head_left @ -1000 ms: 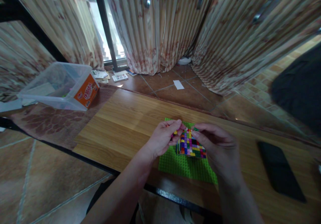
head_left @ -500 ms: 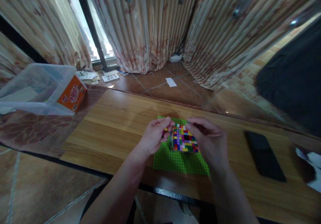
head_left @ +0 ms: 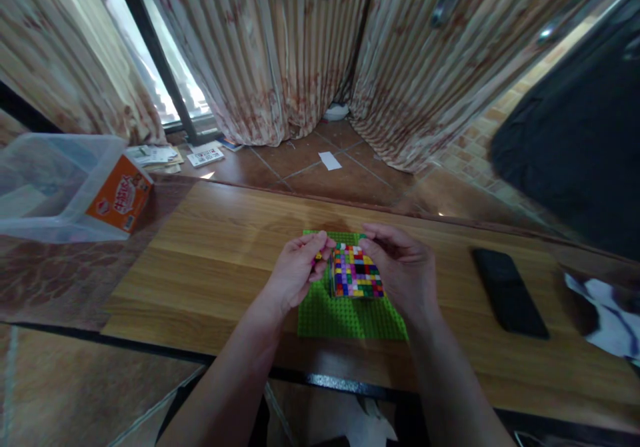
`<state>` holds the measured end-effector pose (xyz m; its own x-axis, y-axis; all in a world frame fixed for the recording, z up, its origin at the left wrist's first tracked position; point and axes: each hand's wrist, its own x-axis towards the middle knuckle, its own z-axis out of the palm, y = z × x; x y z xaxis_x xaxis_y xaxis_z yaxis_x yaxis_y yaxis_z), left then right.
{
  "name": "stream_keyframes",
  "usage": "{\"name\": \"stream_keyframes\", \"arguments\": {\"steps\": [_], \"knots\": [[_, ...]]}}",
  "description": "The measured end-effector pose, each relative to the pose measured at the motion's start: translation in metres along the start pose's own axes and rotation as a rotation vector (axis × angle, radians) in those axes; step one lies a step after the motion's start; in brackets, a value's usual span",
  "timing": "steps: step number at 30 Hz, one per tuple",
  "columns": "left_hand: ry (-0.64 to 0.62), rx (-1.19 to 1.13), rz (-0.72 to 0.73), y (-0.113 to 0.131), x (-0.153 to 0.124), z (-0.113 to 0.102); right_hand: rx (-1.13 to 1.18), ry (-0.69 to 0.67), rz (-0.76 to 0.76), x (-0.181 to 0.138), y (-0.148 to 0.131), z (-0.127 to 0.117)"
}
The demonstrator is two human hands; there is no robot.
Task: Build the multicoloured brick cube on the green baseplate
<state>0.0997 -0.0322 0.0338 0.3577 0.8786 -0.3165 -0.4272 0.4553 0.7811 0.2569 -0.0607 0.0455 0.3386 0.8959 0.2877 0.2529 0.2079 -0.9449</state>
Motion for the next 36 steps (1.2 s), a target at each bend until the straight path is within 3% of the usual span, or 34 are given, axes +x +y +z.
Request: {"name": "stream_keyframes", "arguments": {"steps": [5,9,19,30,36], "knots": [[0.039,0.003,-0.018,-0.002,0.003,-0.001,-0.281,-0.111,-0.108,-0.001,0.002,-0.005],[0.082,0.02,-0.026,-0.004,0.004,0.0,-0.368,-0.146,-0.105,-0.003,0.001,-0.003],[0.095,0.03,-0.039,-0.005,0.003,0.001,-0.403,-0.168,-0.102,-0.003,0.017,-0.003],[0.098,0.032,-0.053,-0.007,0.003,0.004,-0.466,-0.214,-0.21,-0.003,0.009,-0.003],[0.112,0.036,-0.045,-0.008,0.003,0.004,-0.435,-0.227,-0.165,-0.001,0.013,-0.003]]}}
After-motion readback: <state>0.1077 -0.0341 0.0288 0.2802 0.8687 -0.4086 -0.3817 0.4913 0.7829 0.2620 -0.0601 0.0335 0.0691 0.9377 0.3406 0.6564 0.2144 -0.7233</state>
